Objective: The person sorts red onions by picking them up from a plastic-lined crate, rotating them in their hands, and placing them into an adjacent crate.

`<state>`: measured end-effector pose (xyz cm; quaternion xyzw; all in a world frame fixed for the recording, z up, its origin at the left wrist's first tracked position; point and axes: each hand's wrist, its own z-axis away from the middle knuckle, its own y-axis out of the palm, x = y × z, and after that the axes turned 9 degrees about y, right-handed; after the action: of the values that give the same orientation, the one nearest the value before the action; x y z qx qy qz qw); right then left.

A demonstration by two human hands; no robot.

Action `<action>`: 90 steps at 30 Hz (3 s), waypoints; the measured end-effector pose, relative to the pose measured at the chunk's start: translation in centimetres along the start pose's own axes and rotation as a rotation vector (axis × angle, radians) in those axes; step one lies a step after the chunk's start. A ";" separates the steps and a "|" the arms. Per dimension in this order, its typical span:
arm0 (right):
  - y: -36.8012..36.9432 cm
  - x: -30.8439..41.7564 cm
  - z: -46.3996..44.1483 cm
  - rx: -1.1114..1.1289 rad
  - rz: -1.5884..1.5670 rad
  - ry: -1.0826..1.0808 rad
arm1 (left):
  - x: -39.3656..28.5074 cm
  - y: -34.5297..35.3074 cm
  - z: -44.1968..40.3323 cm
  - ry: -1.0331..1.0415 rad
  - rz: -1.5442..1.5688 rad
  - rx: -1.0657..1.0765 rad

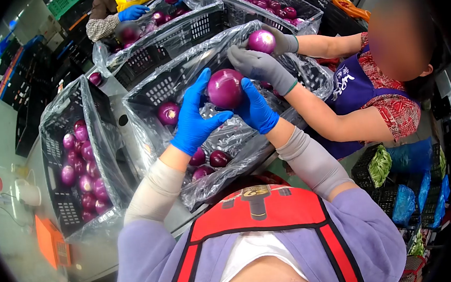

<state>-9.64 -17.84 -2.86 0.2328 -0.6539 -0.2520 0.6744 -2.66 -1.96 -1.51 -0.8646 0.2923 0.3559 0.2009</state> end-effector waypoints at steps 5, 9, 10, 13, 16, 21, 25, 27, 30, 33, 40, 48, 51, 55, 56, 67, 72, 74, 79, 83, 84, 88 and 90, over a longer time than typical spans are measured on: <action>0.3 0.2 -0.3 -0.005 -0.124 0.150 | 1.3 0.2 0.0 0.005 -0.112 0.028; -1.4 -0.6 -1.0 0.000 0.031 0.258 | 2.0 -0.2 0.4 -0.109 0.041 0.023; -1.2 -0.6 -0.9 -0.003 0.012 0.265 | 2.2 -0.4 0.5 -0.121 0.011 0.025; -0.5 0.0 -0.8 0.005 -0.025 0.318 | 2.6 0.0 0.6 -0.200 0.109 -0.053; -0.7 -0.2 -0.7 -0.007 -0.035 0.324 | 2.5 0.0 0.9 -0.222 0.105 -0.078; 0.3 0.2 -0.2 -0.021 -0.010 0.215 | 2.7 -0.2 0.8 -0.126 -0.009 -0.047; -0.8 0.3 -1.0 0.016 -0.226 0.281 | 2.3 -0.3 0.3 -0.002 -0.096 -0.017; -0.3 1.2 -0.6 -0.046 -0.280 0.248 | 2.1 -0.1 0.1 0.012 -0.009 -0.015; -1.8 1.4 -0.7 0.065 -0.302 0.255 | 2.1 0.2 0.2 -0.005 0.037 -0.064; -0.2 1.5 -0.4 -0.095 -0.280 0.240 | 2.5 0.0 0.3 0.017 -0.001 -0.089; -0.6 1.2 -0.4 0.074 -0.291 0.261 | 2.4 0.1 0.4 -0.024 0.184 -0.140; 0.2 1.1 -0.2 0.060 -0.231 0.318 | 0.4 -0.4 -0.5 0.217 -0.216 -0.151; 0.3 0.9 -0.1 -0.007 -0.085 0.344 | 1.4 -1.2 -0.2 0.197 -0.154 -0.162; 0.4 0.6 -0.3 -0.024 -0.102 0.319 | 1.3 -1.1 -0.3 -0.019 0.062 -0.261; 0.4 0.6 -0.4 -0.053 -0.096 0.306 | 1.1 -1.3 -0.4 -0.020 0.061 -0.264; 0.0 0.5 -0.4 -0.068 -0.107 0.296 | 2.4 -1.8 0.2 0.009 -0.058 0.001; 0.4 1.0 -0.1 -0.070 -0.092 0.324 | 1.8 -1.8 0.1 -0.019 -0.111 -0.006; 0.5 1.0 -0.2 -0.079 -0.096 0.327 | 2.0 -1.8 0.2 -0.027 -0.082 -0.023; 0.6 0.9 -0.1 -0.056 -0.118 0.312 | 1.3 -1.8 -0.2 -0.027 -0.047 -0.099; 0.0 0.7 0.0 -0.072 -0.059 0.270 | 1.8 -1.7 -0.1 -0.018 -0.044 -0.160; -0.2 0.7 0.0 -0.064 -0.026 0.250 | 1.5 -1.7 -0.2 -0.020 -0.043 -0.160; 0.3 0.6 -0.1 -0.138 0.027 0.165 | 0.0 -1.3 -0.7 0.083 -0.464 -0.067; 0.5 0.6 -0.2 -0.234 0.167 0.094 | -0.1 -1.2 -0.7 0.119 -0.604 -0.045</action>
<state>-9.37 -17.83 -2.12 0.1090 -0.6048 -0.2585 0.7453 -1.58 -1.40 -0.83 -0.9360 0.0255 0.2350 0.2610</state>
